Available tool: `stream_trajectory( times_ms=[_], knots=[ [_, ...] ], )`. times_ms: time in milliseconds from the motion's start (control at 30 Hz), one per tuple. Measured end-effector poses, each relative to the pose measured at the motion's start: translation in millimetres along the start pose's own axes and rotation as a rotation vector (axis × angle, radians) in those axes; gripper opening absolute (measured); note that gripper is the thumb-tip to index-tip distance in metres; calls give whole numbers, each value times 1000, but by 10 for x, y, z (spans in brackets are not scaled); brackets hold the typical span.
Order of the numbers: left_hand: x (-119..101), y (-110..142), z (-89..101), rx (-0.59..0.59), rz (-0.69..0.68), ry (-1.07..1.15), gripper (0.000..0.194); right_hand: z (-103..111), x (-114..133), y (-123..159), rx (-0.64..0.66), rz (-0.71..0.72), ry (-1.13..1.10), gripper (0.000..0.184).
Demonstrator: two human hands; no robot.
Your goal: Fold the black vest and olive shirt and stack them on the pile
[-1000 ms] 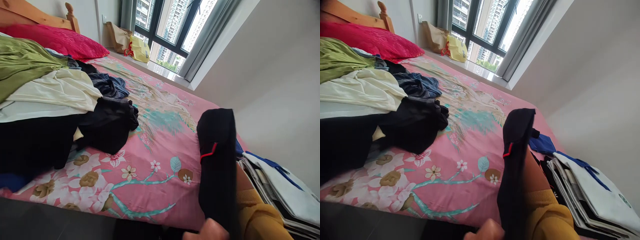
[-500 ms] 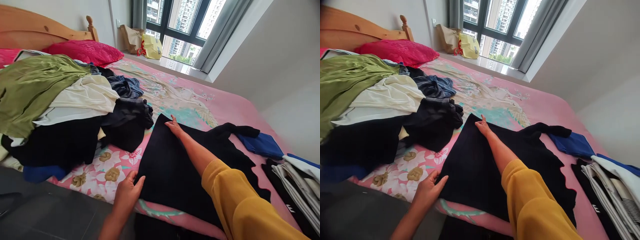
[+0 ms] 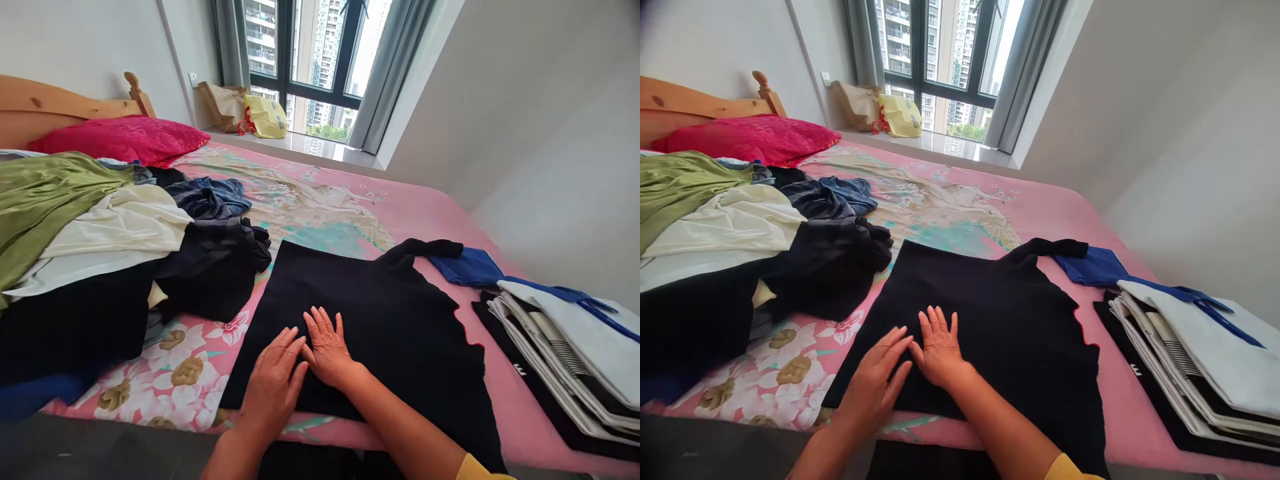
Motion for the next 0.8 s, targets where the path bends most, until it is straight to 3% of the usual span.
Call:
stream_trajectory(
  times_ms=[67,167,233,400,500,600,800],
  knots=[
    [-167,-56,-291,122,-105,-46,49,28,-53,-38,29,69,-22,64],
    [-84,-40,-554,190,-96,-146,57,239,-450,103,5,102,-19,66],
    [9,-8,-623,192,-100,-183,59,401,-978,351,-18,11,32,65],
    [44,-13,-628,156,-127,-216,61,761,-2628,1366,-81,-456,258,63],
    [-31,-53,-611,189,-114,-222,59,870,-3279,1986,-155,-676,331,59],
    [-161,-92,-585,272,-85,-241,49,887,-3505,2348,-308,-706,377,59],
    [-352,-198,-584,456,-27,-279,55,898,-3453,2519,-605,-589,354,52]
  ],
)
Point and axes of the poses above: each hand's wrist, its own y-axis away from the middle knuckle, its own z-axis out of the back of the hand, x = y × z, the point moved 7 cm from there along -y, towards the middle knuckle, and after that the axes turned 7 degrees about -x, right-handed, at the moved point
